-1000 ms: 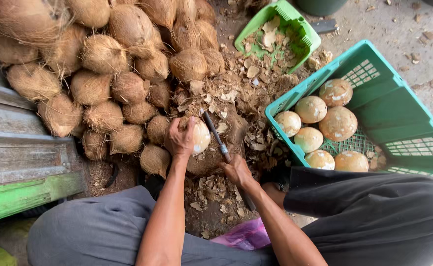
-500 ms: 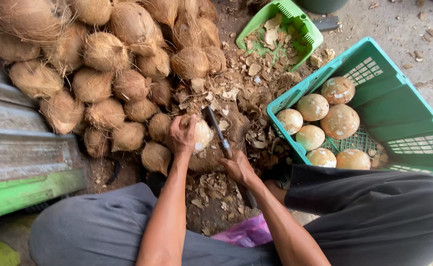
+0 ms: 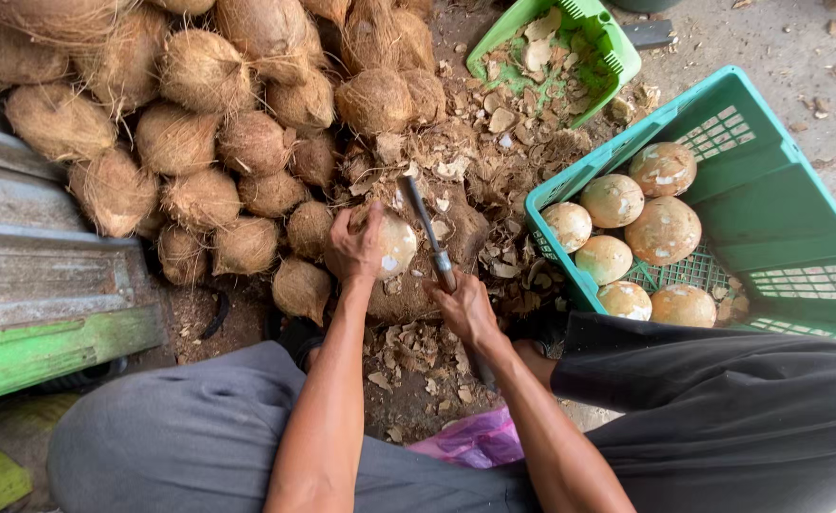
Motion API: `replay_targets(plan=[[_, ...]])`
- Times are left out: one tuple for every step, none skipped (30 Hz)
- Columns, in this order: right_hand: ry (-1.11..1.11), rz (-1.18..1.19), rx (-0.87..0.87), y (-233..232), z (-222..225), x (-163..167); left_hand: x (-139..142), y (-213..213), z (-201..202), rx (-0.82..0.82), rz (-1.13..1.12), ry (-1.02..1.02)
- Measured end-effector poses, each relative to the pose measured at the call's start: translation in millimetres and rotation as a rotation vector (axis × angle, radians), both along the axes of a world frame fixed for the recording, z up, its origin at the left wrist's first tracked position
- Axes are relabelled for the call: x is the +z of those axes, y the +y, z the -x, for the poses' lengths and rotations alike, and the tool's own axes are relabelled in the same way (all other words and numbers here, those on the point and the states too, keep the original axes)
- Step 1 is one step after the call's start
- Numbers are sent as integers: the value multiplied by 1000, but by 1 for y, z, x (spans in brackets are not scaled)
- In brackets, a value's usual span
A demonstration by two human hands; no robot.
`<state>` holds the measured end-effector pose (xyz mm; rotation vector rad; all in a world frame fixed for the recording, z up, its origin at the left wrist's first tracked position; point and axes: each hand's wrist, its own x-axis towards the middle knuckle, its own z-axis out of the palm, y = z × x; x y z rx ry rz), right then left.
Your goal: The person sits on the ground and husks coconuts, chopping off the fibrous outer husk with a machete against a wooden block. Peeled coconuts are placed into a green plastic basket, and husk pieces are tossed aside onto a pile.
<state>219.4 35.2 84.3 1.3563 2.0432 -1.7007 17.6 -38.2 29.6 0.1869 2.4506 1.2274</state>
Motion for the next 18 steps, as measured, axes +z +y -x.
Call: replay_targets(plan=[[114,-19,-46,1,2,5,5,2,-2,55,78,-92],[227,-33,-81,4,5,11,11,3,-5,121,159,-186],[182,-87,-70,7,6,17,17,5,-9,203,87,-185],[135,-137,-69,11,7,22,22,6,-13,272,22,-182],[95,-195,-74,14,6,27,26,8,-17,335,-50,-171],[148,-261,-72,14,5,31,29,14,-19,402,-46,-222],[201,-328,-67,13,1,34,32,21,-22,471,-43,-274],[244,-384,-60,9,-3,36,34,22,-26,541,-27,-335],[228,-369,-54,5,-6,36,36,24,-30,552,12,-343],[214,-353,-45,0,-9,34,37,25,-31,564,52,-349],[203,-344,-39,-3,-11,31,38,27,-32,574,85,-354],[171,-363,2,-6,-12,27,39,28,-33,588,82,-369],[140,-383,43,-7,-10,21,41,29,-33,602,78,-384],[104,-400,82,-7,-9,16,42,30,-32,615,78,-401],[36,-311,64,-6,-9,12,44,31,-32,643,69,-397],[-28,-227,43,-3,-8,8,45,31,-31,667,55,-389],[-86,-146,18,0,-8,6,46,32,-30,688,34,-378],[-5,-227,-4,1,-9,4,48,33,-29,675,22,-371]])
